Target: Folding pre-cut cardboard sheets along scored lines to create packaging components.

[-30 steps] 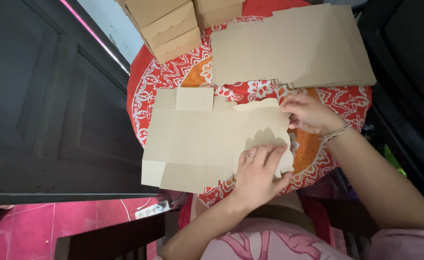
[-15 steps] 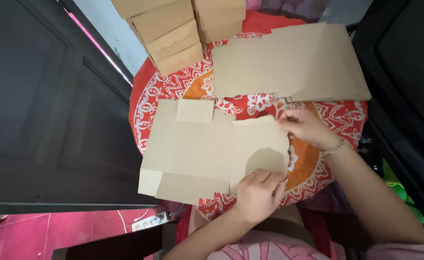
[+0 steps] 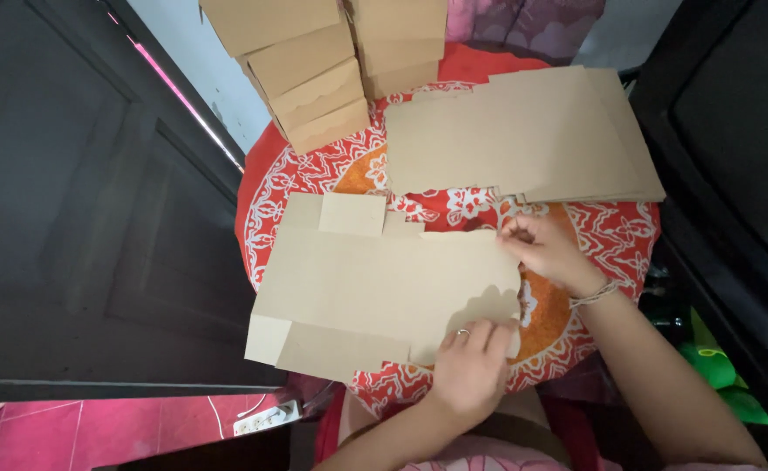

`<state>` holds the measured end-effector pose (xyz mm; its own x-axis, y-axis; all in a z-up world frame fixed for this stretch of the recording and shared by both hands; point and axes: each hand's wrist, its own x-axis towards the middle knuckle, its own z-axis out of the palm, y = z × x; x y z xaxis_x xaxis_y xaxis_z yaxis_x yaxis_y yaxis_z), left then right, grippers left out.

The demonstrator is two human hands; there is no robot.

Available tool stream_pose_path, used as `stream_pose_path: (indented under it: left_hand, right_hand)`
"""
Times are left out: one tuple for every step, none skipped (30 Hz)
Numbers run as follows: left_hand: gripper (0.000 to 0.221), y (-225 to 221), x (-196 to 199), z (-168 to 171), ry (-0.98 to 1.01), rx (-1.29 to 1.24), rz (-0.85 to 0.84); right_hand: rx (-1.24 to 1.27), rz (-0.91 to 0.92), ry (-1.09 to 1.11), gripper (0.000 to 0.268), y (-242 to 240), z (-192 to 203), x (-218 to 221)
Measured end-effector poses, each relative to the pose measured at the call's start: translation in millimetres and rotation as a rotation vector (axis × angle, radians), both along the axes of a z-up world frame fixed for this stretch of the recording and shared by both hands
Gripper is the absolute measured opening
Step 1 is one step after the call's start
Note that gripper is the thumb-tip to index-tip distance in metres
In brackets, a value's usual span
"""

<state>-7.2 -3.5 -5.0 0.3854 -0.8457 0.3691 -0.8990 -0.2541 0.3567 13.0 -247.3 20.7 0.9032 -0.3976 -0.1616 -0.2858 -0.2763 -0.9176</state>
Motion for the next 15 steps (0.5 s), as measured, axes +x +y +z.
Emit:
stream_pose_path:
  left_hand:
    - [0.058, 0.5, -1.6, 1.2, -0.005, -0.004, 0.002]
    - [0.06, 0.5, -2.3, 2.3, -0.07, -0.017, 0.011]
    - [0.063, 0.4, -3.1, 3.4, -0.135, -0.03, 0.02]
    - [0.063, -1.0, -2.1, -0.8, -0.138, -0.033, 0.019]
    - [0.056, -2.6, -0.9, -5.3, -0.124, -0.045, -0.024]
    - [0.049, -2.9, -0.9, -10.3, -0.106, -0.056, -0.067]
    - [0.049, -3.4, 0.5, -6.6, -0.106, -0.056, -0.068]
    - [0.039, -4.5, 2.2, -2.5, -0.135, -0.102, -0.061]
    - [0.03, -5.5, 3.8, 1.7, -0.165, -0.147, -0.055]
    - [0.03, -6.4, 5.4, 3.0, -0.165, -0.148, -0.053]
    - [0.027, -7.2, 6.9, 4.1, -0.108, -0.099, -0.065]
    - [0.032, -7.7, 8.6, 4.8, -0.053, -0.05, -0.08]
    - [0.032, -8.8, 8.8, 4.6, -0.054, -0.05, -0.079]
    - [0.027, -10.1, 9.3, 4.8, -0.092, -0.117, -0.058]
    - [0.027, -11.5, 10.0, 5.1, -0.131, -0.183, -0.038]
  right_hand:
    - [-0.004, 0.002, -0.005, 0.014, 1.1, -2.4, 0.5]
    - [0.153, -0.036, 0.006, 0.012, 1.5, -4.3, 1.3]
    - [0.311, -0.073, 0.017, 0.011, 1.8, -6.3, 2.1]
    - [0.308, -0.073, 0.014, 0.011, 1.0, -4.6, 2.0]
    - [0.351, -0.06, -0.035, 0.008, 0.1, -3.1, 2.0]
    - [0.397, -0.047, -0.08, 0.008, 0.4, -2.8, 0.9]
    - [0.396, -0.048, -0.08, 0.008, 4.3, 2.3, 0.2]
    - [0.273, -0.096, -0.134, 0.011, 7.8, 8.0, 0.0]
    - [0.149, -0.143, -0.187, 0.015, 11.4, 13.8, -0.1]
    - [0.148, -0.142, -0.187, 0.015, 12.0, 12.9, -0.5]
    - [0.123, -0.126, -0.262, 0.016, 12.6, 11.9, -0.9]
    - [0.099, -0.111, -0.339, 0.017, 13.6, 10.3, -1.4]
    - [0.099, -0.11, -0.34, 0.017, 14.9, 12.5, -1.8]
    - [0.051, -0.129, -0.325, 0.02, 15.9, 15.1, -1.9]
    - [0.002, -0.147, -0.31, 0.023, 16.9, 17.7, -1.8]
